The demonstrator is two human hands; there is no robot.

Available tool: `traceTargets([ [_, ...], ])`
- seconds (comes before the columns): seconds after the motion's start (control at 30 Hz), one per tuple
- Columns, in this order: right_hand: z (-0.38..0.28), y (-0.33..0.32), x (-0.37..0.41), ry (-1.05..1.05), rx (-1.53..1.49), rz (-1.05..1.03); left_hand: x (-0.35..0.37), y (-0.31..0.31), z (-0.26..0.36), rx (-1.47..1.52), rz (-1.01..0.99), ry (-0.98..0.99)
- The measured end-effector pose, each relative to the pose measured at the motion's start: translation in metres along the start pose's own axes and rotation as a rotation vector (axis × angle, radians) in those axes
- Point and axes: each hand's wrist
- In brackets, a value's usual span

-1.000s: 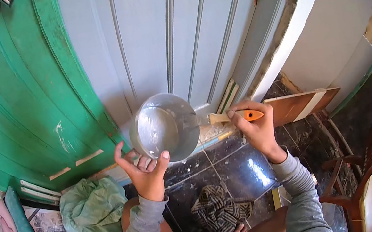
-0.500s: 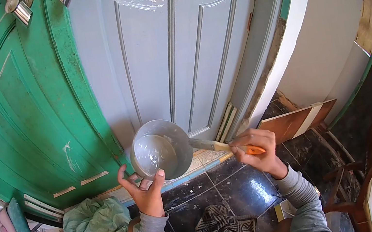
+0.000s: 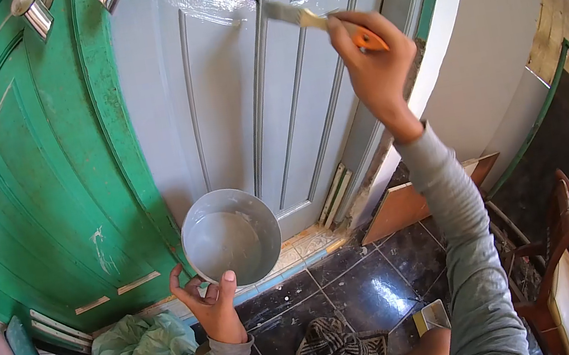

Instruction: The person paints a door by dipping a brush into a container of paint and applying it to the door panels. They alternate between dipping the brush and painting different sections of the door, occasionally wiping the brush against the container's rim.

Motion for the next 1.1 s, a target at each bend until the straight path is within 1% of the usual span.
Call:
traceTargets([
  [0.07, 0.008, 0.013, -0.017, -0.361, 0.149, -0.081, -0.002, -0.002, 0.004, 0.014, -0.005, 0.004],
  [0.17, 0.011, 0.019, 0.017, -0.477, 0.168, -0.404, -0.006, -0.006, 0.007, 0.038, -0.011, 0.026],
  [0.23, -0.006, 0.018, 0.053, -0.448, 0.114, -0.582, -0.009, -0.013, 0.005, 0.000, -0.016, 0.045],
  [0.3, -0.024, 0.017, 0.068, -0.324, 0.044, -0.782, -0.011, -0.013, 0.003, 0.019, -0.028, 0.047],
  [0.33, -0.023, 0.017, 0.062, -0.324, 0.044, -0.804, -0.012, -0.013, 0.003, 0.028, -0.032, 0.049],
  [0.37, -0.016, 0.020, 0.045, -0.396, 0.058, -0.752, -0.012, -0.013, 0.004, 0.029, -0.043, 0.035],
  [0.4, -0.001, 0.021, 0.024, -0.420, 0.068, -0.727, -0.012, -0.013, 0.005, 0.029, -0.052, 0.022],
  [0.43, -0.001, 0.020, -0.003, -0.339, 0.126, -0.663, -0.011, -0.013, 0.006, 0.028, -0.059, 0.009],
  [0.47, 0.004, 0.021, -0.026, -0.343, 0.187, -0.558, -0.011, -0.013, 0.006, 0.029, -0.052, 0.005],
  [0.5, 0.010, 0.023, -0.047, -0.499, 0.221, -0.417, -0.011, -0.013, 0.007, 0.031, -0.045, 0.003],
  [0.53, 0.009, 0.020, -0.064, -0.668, 0.375, -0.395, -0.012, -0.013, 0.007, 0.031, -0.039, 0.001],
  [0.63, 0.001, 0.021, -0.053, -0.882, 0.429, -0.634, -0.014, -0.012, 0.010, 0.044, -0.041, 0.009],
  [0.67, -0.003, 0.024, -0.034, -0.919, 0.420, -0.780, -0.015, -0.013, 0.009, 0.031, -0.043, 0.004],
  [0.7, -0.010, 0.030, -0.010, -1.036, 0.505, -0.830, -0.015, -0.015, 0.009, 0.020, -0.044, 0.000],
  [0.73, -0.015, 0.037, 0.005, -1.154, 0.524, -0.908, -0.015, -0.016, 0.009, 0.006, -0.046, -0.004],
  [0.77, -0.021, 0.033, 0.009, -1.017, 0.411, -1.119, -0.014, -0.017, 0.009, 0.003, -0.049, 0.000],
  [0.83, -0.013, 0.040, -0.011, -0.852, 0.079, -1.026, -0.013, -0.018, 0.008, -0.004, -0.049, 0.008],
  [0.9, -0.007, 0.035, -0.049, -0.590, 0.053, -1.063, -0.008, -0.012, 0.017, 0.030, -0.027, -0.020],
  [0.97, 0.001, 0.030, -0.081, -0.608, 0.240, -0.862, -0.008, -0.011, 0.019, 0.043, -0.023, -0.030],
  [1.07, -0.002, 0.028, -0.079, -0.875, 0.472, -0.709, -0.011, -0.015, 0.017, 0.046, -0.036, -0.031],
  [1.1, -0.005, 0.026, -0.063, -0.975, 0.464, -0.718, -0.012, -0.015, 0.019, 0.057, -0.039, -0.038],
])
Point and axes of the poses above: each hand's wrist, its own x-axis away from the middle knuckle, its own y-axis out of the palm, z = x × y, and after that the axes turned 9 degrees about -y, right-handed
